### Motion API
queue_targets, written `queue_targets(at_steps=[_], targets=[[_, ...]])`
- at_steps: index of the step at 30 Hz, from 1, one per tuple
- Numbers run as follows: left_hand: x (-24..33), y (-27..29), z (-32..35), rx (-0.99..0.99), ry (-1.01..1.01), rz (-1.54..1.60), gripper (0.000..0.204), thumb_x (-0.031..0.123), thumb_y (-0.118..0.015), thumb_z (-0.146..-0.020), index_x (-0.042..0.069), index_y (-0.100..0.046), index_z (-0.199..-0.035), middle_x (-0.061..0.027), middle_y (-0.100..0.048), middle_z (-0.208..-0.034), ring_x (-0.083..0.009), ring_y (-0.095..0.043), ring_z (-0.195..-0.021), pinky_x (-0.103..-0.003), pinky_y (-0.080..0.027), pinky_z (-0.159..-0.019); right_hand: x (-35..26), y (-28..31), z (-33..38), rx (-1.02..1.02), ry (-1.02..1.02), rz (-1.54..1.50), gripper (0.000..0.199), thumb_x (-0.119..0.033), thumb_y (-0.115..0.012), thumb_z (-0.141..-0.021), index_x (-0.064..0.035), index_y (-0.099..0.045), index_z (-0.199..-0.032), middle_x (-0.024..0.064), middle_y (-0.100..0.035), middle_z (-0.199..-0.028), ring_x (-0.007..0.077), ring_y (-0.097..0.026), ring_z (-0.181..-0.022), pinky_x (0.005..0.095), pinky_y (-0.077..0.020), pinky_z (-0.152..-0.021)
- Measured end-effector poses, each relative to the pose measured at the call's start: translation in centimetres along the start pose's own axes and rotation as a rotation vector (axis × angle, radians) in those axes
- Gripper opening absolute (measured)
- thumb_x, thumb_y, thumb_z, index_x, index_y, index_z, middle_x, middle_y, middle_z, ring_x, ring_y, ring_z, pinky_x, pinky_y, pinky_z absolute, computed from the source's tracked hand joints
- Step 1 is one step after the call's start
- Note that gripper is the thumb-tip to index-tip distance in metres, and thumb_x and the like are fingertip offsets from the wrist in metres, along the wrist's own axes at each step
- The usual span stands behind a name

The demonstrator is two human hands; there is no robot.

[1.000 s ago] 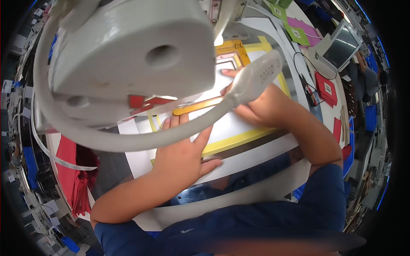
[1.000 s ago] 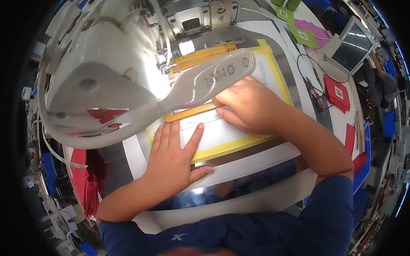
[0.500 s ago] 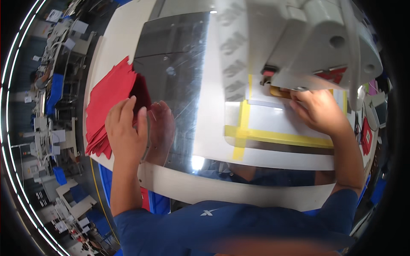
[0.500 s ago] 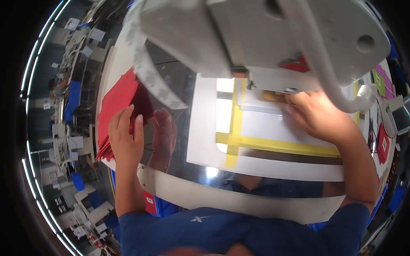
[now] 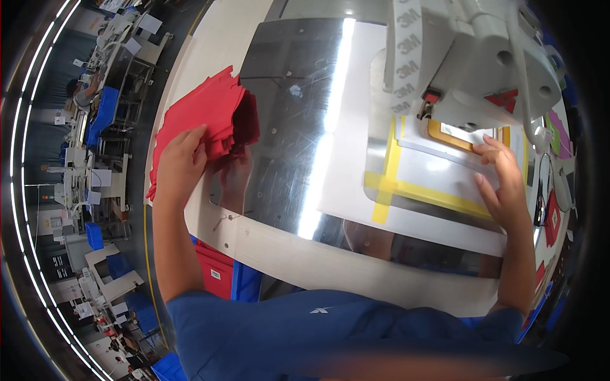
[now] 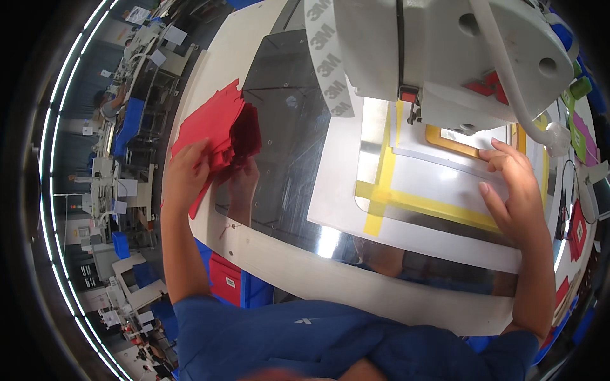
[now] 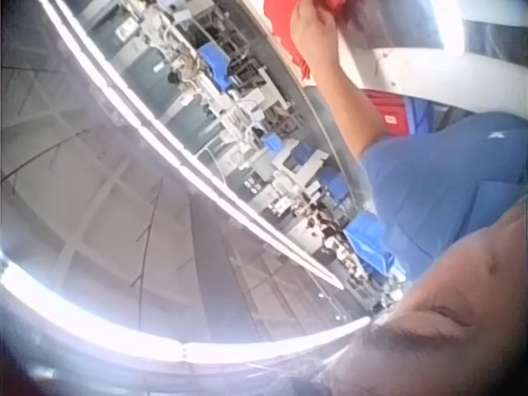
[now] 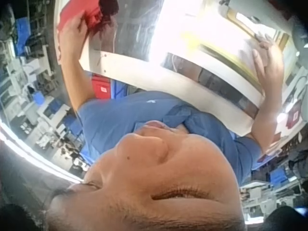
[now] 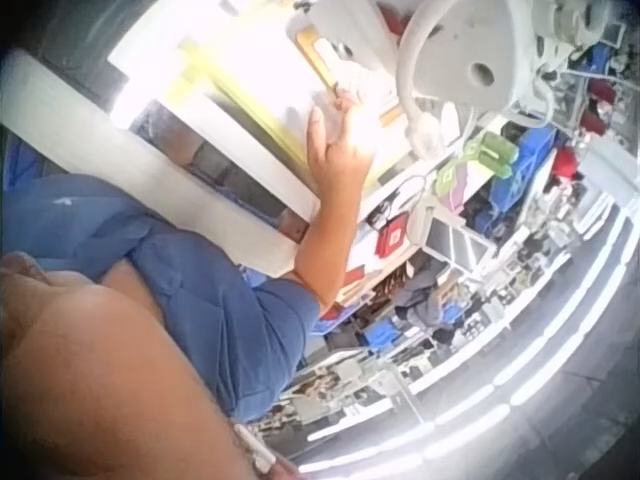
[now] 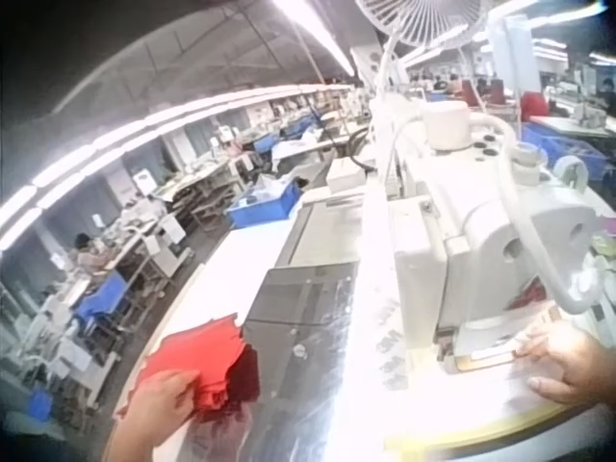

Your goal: Assembling leather product components using an industrial sewing machine template.

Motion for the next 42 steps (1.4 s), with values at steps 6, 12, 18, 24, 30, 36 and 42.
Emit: queue_targets(at_steps=[6,12,18,24,30,36,42], targets=[[-3.0,-0.4,-0.6,0.161,0.039,0.003,0.034,0.005,-0.065,-0.099,0.005,-0.072,-0.132,-0.0196,-0.076,-0.112,-0.0392,-0.074,-0.099,-0.044,-0.058,-0.091,-0.2,0.5,1.0,0.005,0.011,0.012,0.034,-0.011,-0.07,-0.088,-0.0004,-0.067,-0.12,0.0169,-0.069,-0.113,0.0405,-0.06,-0.134,0.0491,-0.0462,-0.113],[-2.7,-0.8,-0.3,0.004,0.074,0.084,0.043,0.0,-0.067,-0.093,0.006,-0.07,-0.136,-0.0205,-0.075,-0.119,-0.0378,-0.074,-0.106,-0.041,-0.059,-0.094,-1.0,0.4,0.9,0.013,0.058,-0.02,0.038,-0.011,-0.073,-0.085,-0.0004,-0.066,-0.121,0.0171,-0.067,-0.112,0.0398,-0.063,-0.126,0.0476,-0.0479,-0.109],[-2.3,0.1,-0.1,-0.01,-0.039,0.031,0.042,-0.002,-0.066,-0.09,0.001,-0.071,-0.131,-0.0228,-0.074,-0.115,-0.0402,-0.072,-0.103,-0.046,-0.058,-0.09,-1.0,-0.2,0.9,0.018,0.057,-0.048,0.042,-0.01,-0.076,-0.081,-0.0005,-0.065,-0.12,0.0175,-0.067,-0.114,0.04,-0.063,-0.12,0.0474,-0.0489,-0.106],[-3.0,-0.6,-0.3,-0.051,0.04,-0.17,0.043,0.003,-0.061,-0.098,0.004,-0.065,-0.14,-0.0238,-0.074,-0.111,-0.0424,-0.071,-0.102,-0.048,-0.057,-0.091,-1.0,-0.2,1.5,0.013,0.084,-0.044,0.04,-0.011,-0.077,-0.081,-0.0007,-0.064,-0.116,0.0187,-0.069,-0.118,0.0403,-0.063,-0.118,0.0479,-0.049,-0.106],[-5.0,-0.1,-0.5,0.295,0.272,0.04,0.045,0.007,-0.061,-0.106,0.009,-0.055,-0.15,-0.0229,-0.077,-0.111,-0.0419,-0.076,-0.101,-0.045,-0.058,-0.088,-1.2,0.1,1.9,0.004,0.099,-0.037,0.037,-0.015,-0.079,-0.083,-0.0025,-0.066,-0.115,0.0189,-0.07,-0.119,0.0399,-0.064,-0.118,0.0487,-0.0489,-0.106],[2.3,2.5,-4.0,0.639,-0.223,-0.215,0.021,-0.002,-0.063,-0.1,0.0,-0.074,-0.118,-0.0184,-0.077,-0.119,-0.0392,-0.073,-0.11,-0.045,-0.058,-0.094,-2.5,-0.2,1.5,-0.042,0.133,0.001,0.036,-0.021,-0.084,-0.084,-0.0041,-0.068,-0.112,0.0161,-0.071,-0.114,0.0375,-0.065,-0.114,0.0478,-0.0501,-0.103],[15.6,-5.2,-1.8,-0.059,-0.445,-0.045,0.058,0.03,-0.067,-0.102,-0.006,-0.057,-0.146,-0.0255,-0.055,-0.155,-0.0428,-0.055,-0.142,-0.055,-0.039,-0.122,-6.5,-2.0,-1.0,-0.157,0.354,0.037,0.032,-0.026,-0.083,-0.086,-0.0063,-0.069,-0.106,0.0108,-0.07,-0.111,0.0287,-0.068,-0.104,0.041,-0.0519,-0.094]])
Point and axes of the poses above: each hand's wrist, its own z-axis away from the middle knuckle, its own y-axis out of the back of the hand, x = y × z, the point moved 5 cm from there along -z, towards the middle knuckle
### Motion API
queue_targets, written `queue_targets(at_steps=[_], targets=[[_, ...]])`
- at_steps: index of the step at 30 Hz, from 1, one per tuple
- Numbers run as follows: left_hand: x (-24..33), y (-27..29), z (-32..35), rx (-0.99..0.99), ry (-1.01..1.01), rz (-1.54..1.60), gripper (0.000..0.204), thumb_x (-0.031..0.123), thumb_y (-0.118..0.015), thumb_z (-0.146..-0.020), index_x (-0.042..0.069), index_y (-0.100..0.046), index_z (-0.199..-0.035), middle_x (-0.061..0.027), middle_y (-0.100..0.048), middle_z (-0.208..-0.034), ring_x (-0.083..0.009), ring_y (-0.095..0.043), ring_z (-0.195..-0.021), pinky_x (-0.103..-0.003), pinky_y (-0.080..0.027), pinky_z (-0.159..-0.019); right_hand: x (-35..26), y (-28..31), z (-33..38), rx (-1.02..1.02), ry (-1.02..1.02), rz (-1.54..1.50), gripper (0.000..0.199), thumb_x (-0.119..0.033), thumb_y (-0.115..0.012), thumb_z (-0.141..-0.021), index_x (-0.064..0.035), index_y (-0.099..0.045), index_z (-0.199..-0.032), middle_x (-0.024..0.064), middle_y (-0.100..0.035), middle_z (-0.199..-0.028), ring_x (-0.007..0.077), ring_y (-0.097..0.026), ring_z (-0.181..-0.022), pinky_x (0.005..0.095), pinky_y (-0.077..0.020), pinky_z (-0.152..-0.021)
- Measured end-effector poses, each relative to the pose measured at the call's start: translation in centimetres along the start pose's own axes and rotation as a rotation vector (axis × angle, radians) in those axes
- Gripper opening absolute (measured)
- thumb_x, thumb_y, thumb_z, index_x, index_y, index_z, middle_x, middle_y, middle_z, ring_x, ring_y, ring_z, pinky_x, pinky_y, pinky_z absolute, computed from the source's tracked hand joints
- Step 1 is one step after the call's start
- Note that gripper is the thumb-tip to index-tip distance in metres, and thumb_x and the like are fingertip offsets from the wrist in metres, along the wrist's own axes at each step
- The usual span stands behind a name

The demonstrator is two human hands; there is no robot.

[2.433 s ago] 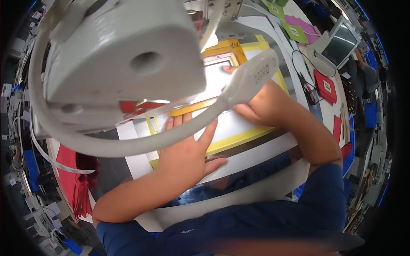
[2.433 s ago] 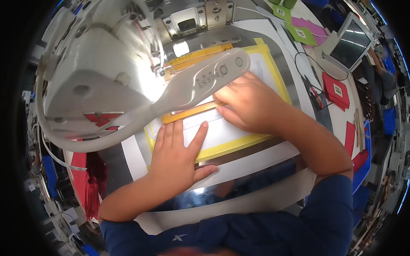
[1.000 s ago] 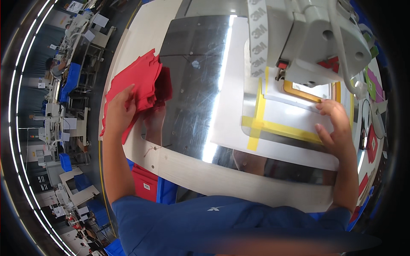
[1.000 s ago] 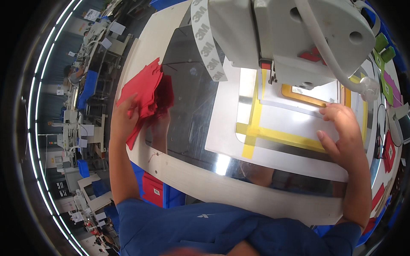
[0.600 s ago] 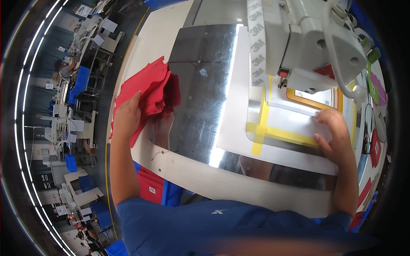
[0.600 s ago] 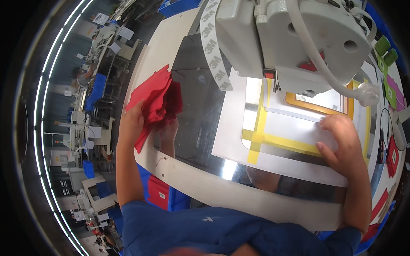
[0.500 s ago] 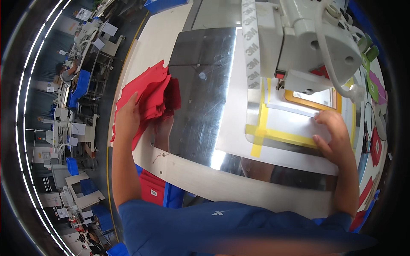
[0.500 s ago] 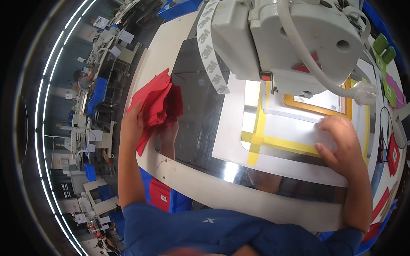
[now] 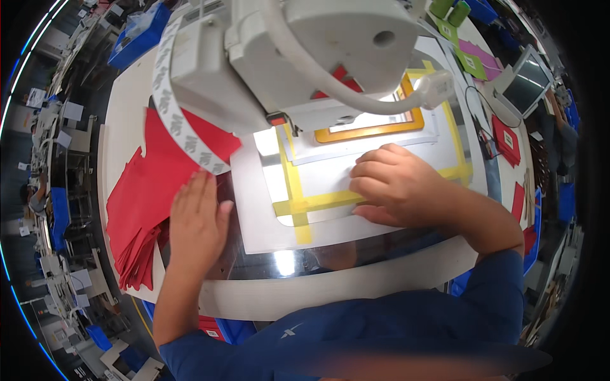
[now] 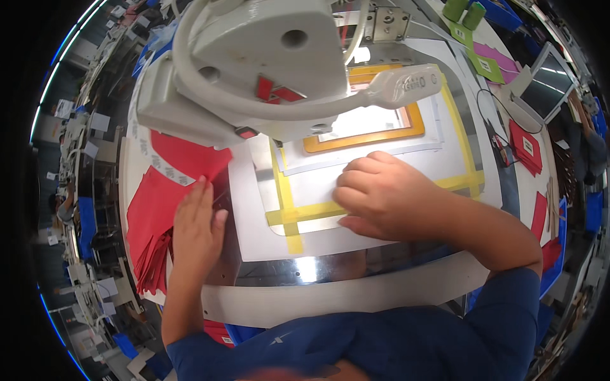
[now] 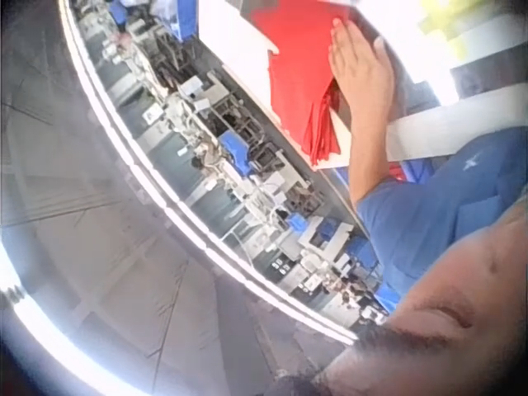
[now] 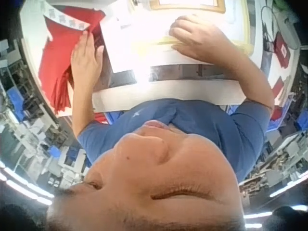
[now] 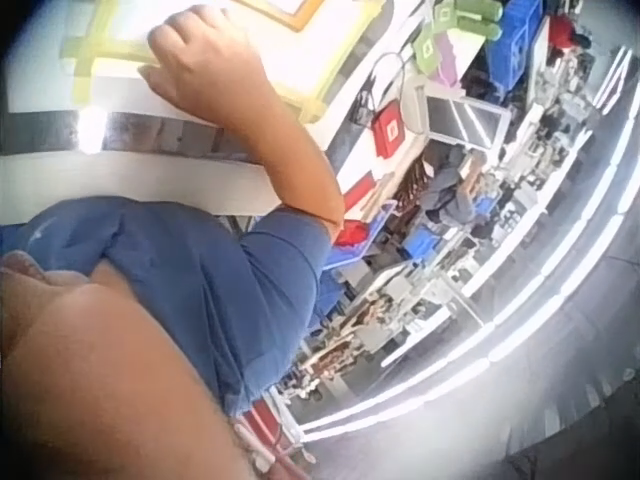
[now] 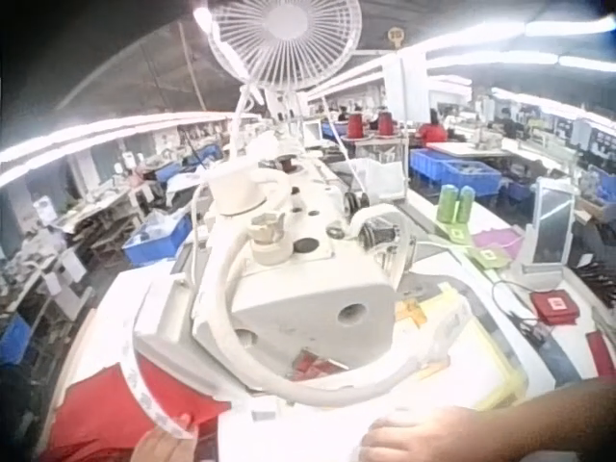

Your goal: Assembling leather product components using an industrial sewing machine template.

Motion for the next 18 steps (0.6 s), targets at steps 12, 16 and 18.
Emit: queue_targets(at_steps=[12,16,18], targets=[[5.0,-3.6,0.4,-0.14,-0.112,0.157,0.093,0.064,-0.059,-0.099,-0.01,-0.045,-0.155,-0.0311,-0.037,-0.167,-0.0484,-0.035,-0.156,-0.06,-0.024,-0.129,-2.6,-5.7,-5.1,-0.101,0.037,0.234,0.036,-0.019,-0.073,-0.088,0.0052,-0.077,-0.115,0.0239,-0.06,-0.143,0.0274,-0.068,-0.098,0.0361,-0.0529,-0.084],[4.9,-3.5,0.5,-0.155,-0.11,0.184,0.094,0.066,-0.056,-0.1,-0.01,-0.046,-0.154,-0.0314,-0.036,-0.168,-0.0482,-0.035,-0.156,-0.06,-0.024,-0.128,-2.6,-5.9,-5.7,-0.087,0.058,0.27,0.035,-0.022,-0.07,-0.091,0.0038,-0.081,-0.112,0.0233,-0.061,-0.143,0.0284,-0.068,-0.1,0.0362,-0.0518,-0.083],[4.8,-3.5,0.4,-0.135,-0.118,0.175,0.085,0.059,-0.051,-0.106,-0.01,-0.044,-0.156,-0.0293,-0.035,-0.169,-0.048,-0.035,-0.156,-0.058,-0.023,-0.129,-2.3,-6.0,-5.2,-0.089,0.05,0.304,0.033,-0.023,-0.069,-0.092,0.002,-0.082,-0.109,0.0226,-0.062,-0.142,0.0274,-0.067,-0.1,0.0361,-0.051,-0.082]])
Point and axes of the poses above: each hand's wrist, its own z-axis away from the middle knuckle, its own y-axis out of the back of the hand, x = y × z, the point moved 5 cm from there along -z, towards the middle knuckle
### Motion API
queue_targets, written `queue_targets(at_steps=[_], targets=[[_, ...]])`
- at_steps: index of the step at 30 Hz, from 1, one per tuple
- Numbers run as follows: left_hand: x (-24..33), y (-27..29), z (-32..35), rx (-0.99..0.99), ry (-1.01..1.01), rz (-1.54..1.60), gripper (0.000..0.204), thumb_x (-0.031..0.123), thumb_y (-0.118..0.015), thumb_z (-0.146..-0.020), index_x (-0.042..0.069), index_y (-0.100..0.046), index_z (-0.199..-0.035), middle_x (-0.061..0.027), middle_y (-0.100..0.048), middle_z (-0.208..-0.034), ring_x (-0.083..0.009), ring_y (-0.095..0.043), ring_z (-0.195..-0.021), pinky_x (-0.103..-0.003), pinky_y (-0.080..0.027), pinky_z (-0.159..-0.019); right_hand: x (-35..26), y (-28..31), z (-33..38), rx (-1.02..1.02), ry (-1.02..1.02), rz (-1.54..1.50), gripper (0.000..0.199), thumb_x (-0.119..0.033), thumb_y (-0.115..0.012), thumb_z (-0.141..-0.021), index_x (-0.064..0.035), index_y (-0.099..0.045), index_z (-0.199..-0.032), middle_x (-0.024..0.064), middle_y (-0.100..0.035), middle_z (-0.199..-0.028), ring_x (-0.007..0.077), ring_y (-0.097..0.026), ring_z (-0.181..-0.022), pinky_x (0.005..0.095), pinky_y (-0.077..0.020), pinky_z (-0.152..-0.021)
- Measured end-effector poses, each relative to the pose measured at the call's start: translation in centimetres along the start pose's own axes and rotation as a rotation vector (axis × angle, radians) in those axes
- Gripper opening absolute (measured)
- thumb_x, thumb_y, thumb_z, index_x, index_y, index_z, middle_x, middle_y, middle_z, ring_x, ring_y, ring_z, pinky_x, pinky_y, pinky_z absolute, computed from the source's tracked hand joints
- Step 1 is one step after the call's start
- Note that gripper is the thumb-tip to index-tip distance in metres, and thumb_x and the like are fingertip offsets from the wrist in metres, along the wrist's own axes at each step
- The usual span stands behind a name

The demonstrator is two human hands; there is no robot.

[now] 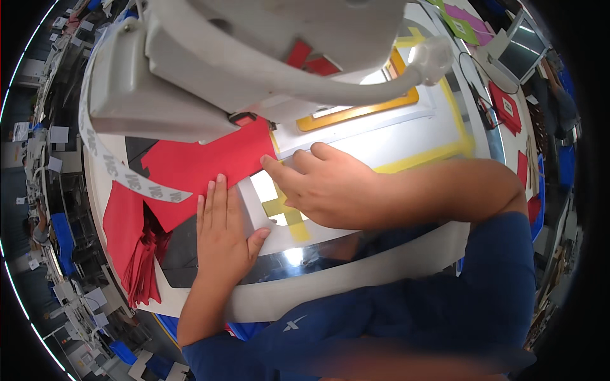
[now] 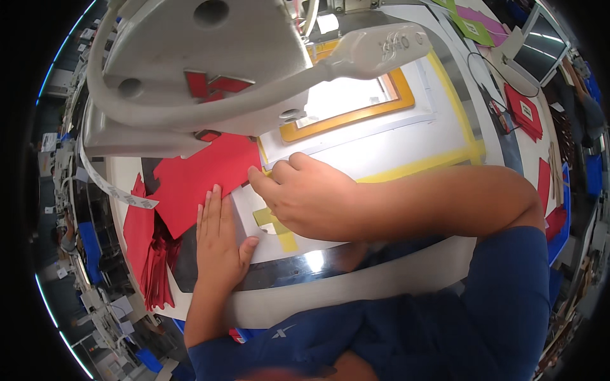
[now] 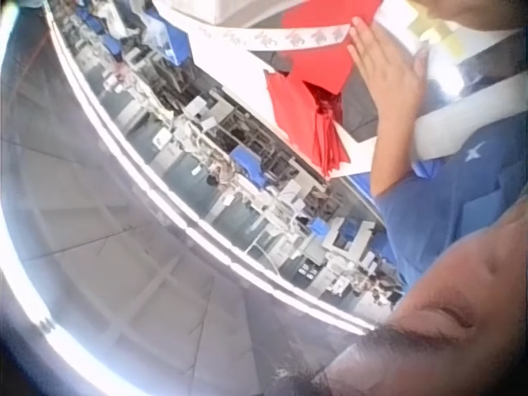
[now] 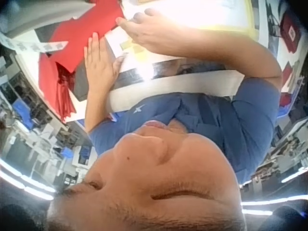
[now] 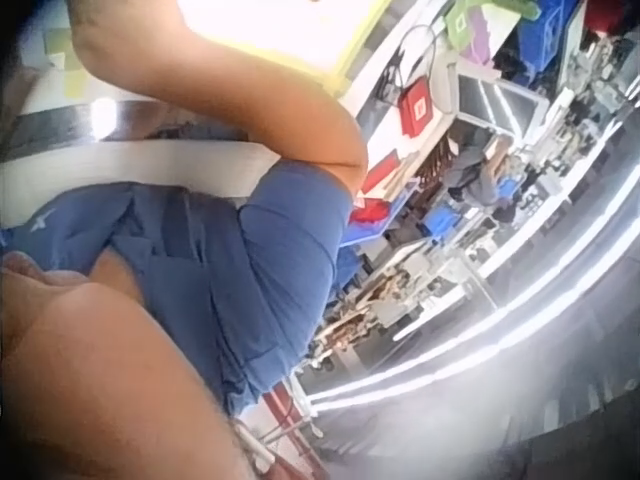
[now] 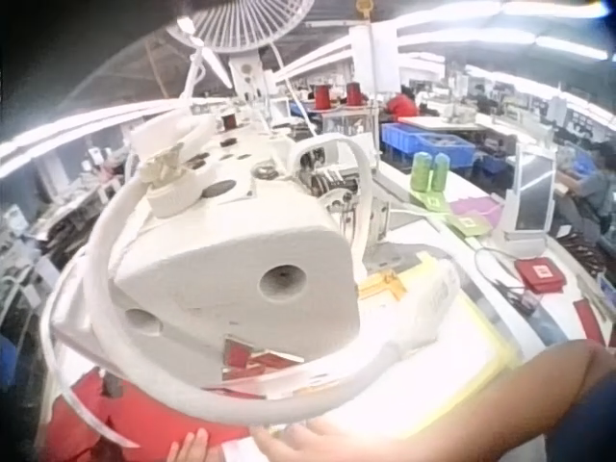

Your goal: Assembling leather product components using an industrial sewing machine template.

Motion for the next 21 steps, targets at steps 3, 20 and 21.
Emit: queue_targets(at_steps=[3,20,21], targets=[[-0.8,0.3,0.2,-0.018,0.043,-0.101,0.086,0.059,-0.055,-0.104,-0.011,-0.046,-0.154,-0.0301,-0.037,-0.169,-0.0478,-0.037,-0.156,-0.059,-0.025,-0.129,0.1,-0.3,0.8,-0.008,-0.009,0.055,0.03,-0.026,-0.067,-0.095,-0.0015,-0.084,-0.103,0.0211,-0.062,-0.141,0.0253,-0.065,-0.099,0.0356,-0.0486,-0.08],[1.6,1.6,-5.8,-0.023,0.032,-0.167,0.08,0.057,-0.046,-0.108,-0.007,-0.044,-0.157,-0.0283,-0.036,-0.169,-0.0443,-0.04,-0.154,-0.058,-0.029,-0.127,7.0,3.1,14.6,0.06,-0.339,0.202,0.028,-0.032,-0.072,-0.099,-0.0054,-0.08,-0.101,0.0151,-0.067,-0.14,0.023,-0.06,-0.1,0.0378,-0.0455,-0.084],[2.5,1.6,-6.3,-0.042,-0.009,-0.144,0.078,0.054,-0.05,-0.107,-0.005,-0.045,-0.157,-0.0288,-0.038,-0.168,-0.0454,-0.04,-0.154,-0.058,-0.029,-0.127,7.5,3.4,15.7,0.045,-0.357,0.186,0.028,-0.031,-0.073,-0.099,-0.0042,-0.079,-0.102,0.0138,-0.068,-0.14,0.0237,-0.061,-0.103,0.0391,-0.0467,-0.089]])
Point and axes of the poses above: each hand's wrist, its own z-axis away from the middle knuckle, its own y-axis out of the back of the hand, x = y × z, the point moved 5 cm from there along -z, towards the middle knuckle
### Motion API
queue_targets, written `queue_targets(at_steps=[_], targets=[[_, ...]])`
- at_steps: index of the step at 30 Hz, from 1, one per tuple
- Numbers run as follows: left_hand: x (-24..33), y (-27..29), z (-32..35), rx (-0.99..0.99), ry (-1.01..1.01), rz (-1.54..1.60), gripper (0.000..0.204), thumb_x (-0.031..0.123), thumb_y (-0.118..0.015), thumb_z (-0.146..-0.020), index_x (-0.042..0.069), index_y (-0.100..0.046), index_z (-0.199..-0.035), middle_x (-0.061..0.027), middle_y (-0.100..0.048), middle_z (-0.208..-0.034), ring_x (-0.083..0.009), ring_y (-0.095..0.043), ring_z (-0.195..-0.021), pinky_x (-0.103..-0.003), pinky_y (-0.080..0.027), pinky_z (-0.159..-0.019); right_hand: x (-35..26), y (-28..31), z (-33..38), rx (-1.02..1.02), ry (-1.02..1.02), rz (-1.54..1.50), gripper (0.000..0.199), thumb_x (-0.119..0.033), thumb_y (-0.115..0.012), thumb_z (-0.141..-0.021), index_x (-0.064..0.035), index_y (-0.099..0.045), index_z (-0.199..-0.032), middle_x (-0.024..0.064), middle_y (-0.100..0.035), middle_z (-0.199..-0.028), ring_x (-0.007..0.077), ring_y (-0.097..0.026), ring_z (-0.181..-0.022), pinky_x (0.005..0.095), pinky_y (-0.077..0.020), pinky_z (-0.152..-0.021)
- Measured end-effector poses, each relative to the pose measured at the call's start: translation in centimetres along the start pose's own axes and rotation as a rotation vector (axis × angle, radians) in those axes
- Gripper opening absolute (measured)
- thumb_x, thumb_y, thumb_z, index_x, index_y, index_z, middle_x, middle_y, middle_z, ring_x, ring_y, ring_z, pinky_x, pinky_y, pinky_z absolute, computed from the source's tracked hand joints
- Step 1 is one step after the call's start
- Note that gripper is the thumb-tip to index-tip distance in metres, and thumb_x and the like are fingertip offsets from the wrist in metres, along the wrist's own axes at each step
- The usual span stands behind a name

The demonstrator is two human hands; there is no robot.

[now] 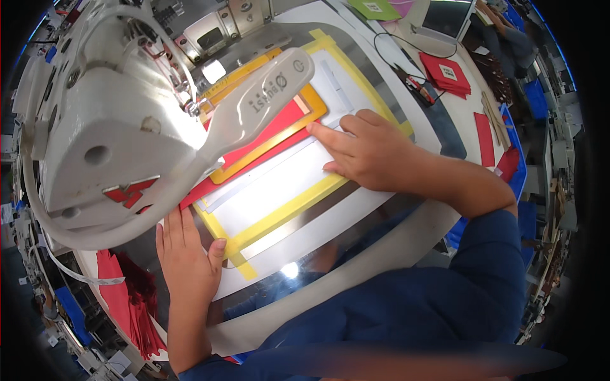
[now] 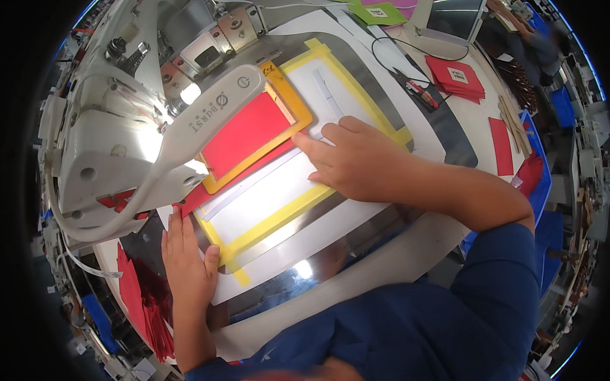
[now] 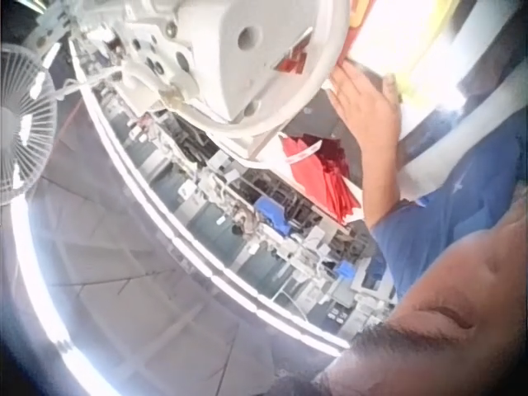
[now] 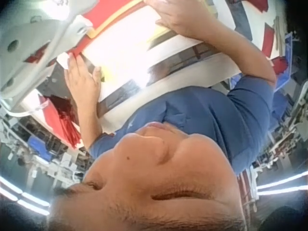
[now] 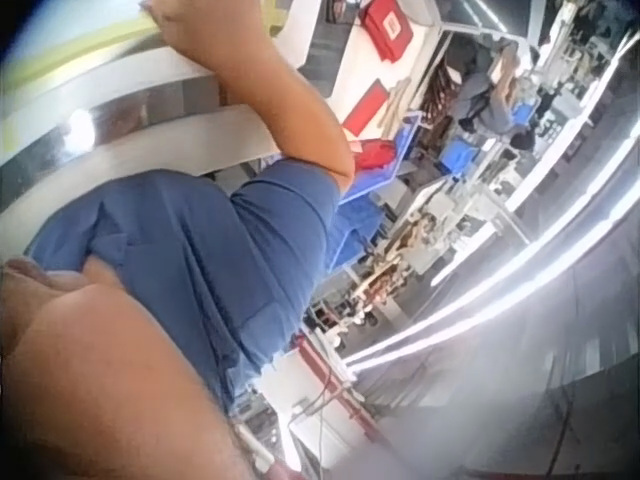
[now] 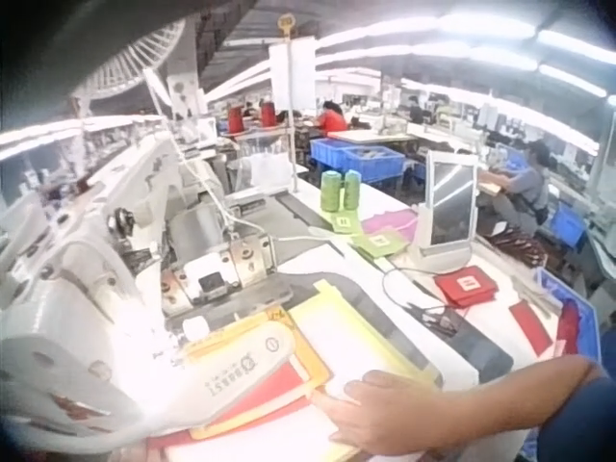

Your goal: Assembling leather product components using an industrial sewing machine template.

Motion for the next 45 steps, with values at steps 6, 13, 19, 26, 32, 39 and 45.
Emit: queue_targets(at_steps=[6,13,19,26,32,39,45], targets=[[2.7,-0.5,-1.0,0.006,-0.159,0.128,0.075,0.048,-0.058,-0.103,-0.002,-0.047,-0.157,-0.031,-0.042,-0.164,-0.05,-0.041,-0.15,-0.059,-0.03,-0.125,2.6,0.3,1.7,0.006,-0.049,0.013,0.03,-0.03,-0.073,-0.099,-0.0016,-0.079,-0.107,0.0133,-0.07,-0.135,0.0243,-0.062,-0.106,0.0399,-0.0477,-0.094],[3.1,-1.5,-1.4,0.034,-0.243,0.167,0.081,0.058,-0.057,-0.104,0.0,-0.046,-0.159,-0.0335,-0.041,-0.162,-0.0504,-0.042,-0.151,-0.065,-0.029,-0.123,3.7,0.2,2.4,0.053,-0.114,0.034,0.036,-0.029,-0.075,-0.097,0.0021,-0.076,-0.117,0.0112,-0.071,-0.13,0.0252,-0.063,-0.107,0.0399,-0.0482,-0.095],[3.3,-1.3,-1.3,0.053,-0.293,0.131,0.084,0.065,-0.053,-0.105,0.002,-0.045,-0.16,-0.0335,-0.043,-0.162,-0.0504,-0.044,-0.149,-0.065,-0.029,-0.122,3.5,0.0,2.5,0.031,-0.143,0.025,0.04,-0.027,-0.076,-0.096,0.0043,-0.074,-0.12,0.0115,-0.072,-0.124,0.026,-0.064,-0.112,0.0396,-0.0489,-0.1],[3.7,-1.4,-0.6,0.011,-0.295,0.11,0.087,0.07,-0.053,-0.103,0.004,-0.046,-0.16,-0.0332,-0.046,-0.16,-0.0495,-0.046,-0.148,-0.063,-0.032,-0.12,2.5,-0.3,2.0,0.078,-0.087,-0.234,0.029,-0.024,-0.081,-0.09,-0.0037,-0.069,-0.107,0.0193,-0.066,-0.14,0.0354,-0.062,-0.133,0.0483,-0.047,-0.115],[4.0,-1.3,-0.6,0.007,-0.304,0.093,0.088,0.071,-0.053,-0.102,0.004,-0.048,-0.16,-0.0341,-0.045,-0.16,-0.0492,-0.047,-0.146,-0.062,-0.034,-0.119,2.6,-0.6,2.0,0.031,-0.105,-0.274,0.027,-0.025,-0.081,-0.091,-0.0054,-0.064,-0.098,0.0222,-0.063,-0.144,0.0393,-0.061,-0.134,0.051,-0.0457,-0.118],[3.9,-1.5,-0.4,0.012,-0.335,0.129,0.09,0.074,-0.052,-0.101,0.004,-0.05,-0.158,-0.0362,-0.042,-0.16,-0.0539,-0.047,-0.141,-0.063,-0.035,-0.116,2.8,0.2,2.4,0.133,-0.132,-0.282,0.022,-0.018,-0.08,-0.088,-0.0044,-0.066,-0.098,0.0213,-0.071,-0.128,0.0397,-0.068,-0.122,0.0496,-0.0496,-0.111],[3.9,-1.6,-0.3,0.023,-0.316,0.141,0.09,0.075,-0.052,-0.1,0.006,-0.051,-0.158,-0.037,-0.041,-0.159,-0.0547,-0.047,-0.141,-0.063,-0.037,-0.114,3.9,0.5,2.9,0.228,-0.212,-0.233,0.018,-0.007,-0.075,-0.082,-0.0025,-0.065,-0.097,0.0216,-0.072,-0.124,0.039,-0.069,-0.12,0.0487,-0.0513,-0.109]])
Point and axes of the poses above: each hand's wrist, its own z-axis away from the middle knuckle, its own y-axis out of the back of the hand, x = y × z, the point moved 5 cm from there along -z, towards the middle knuckle
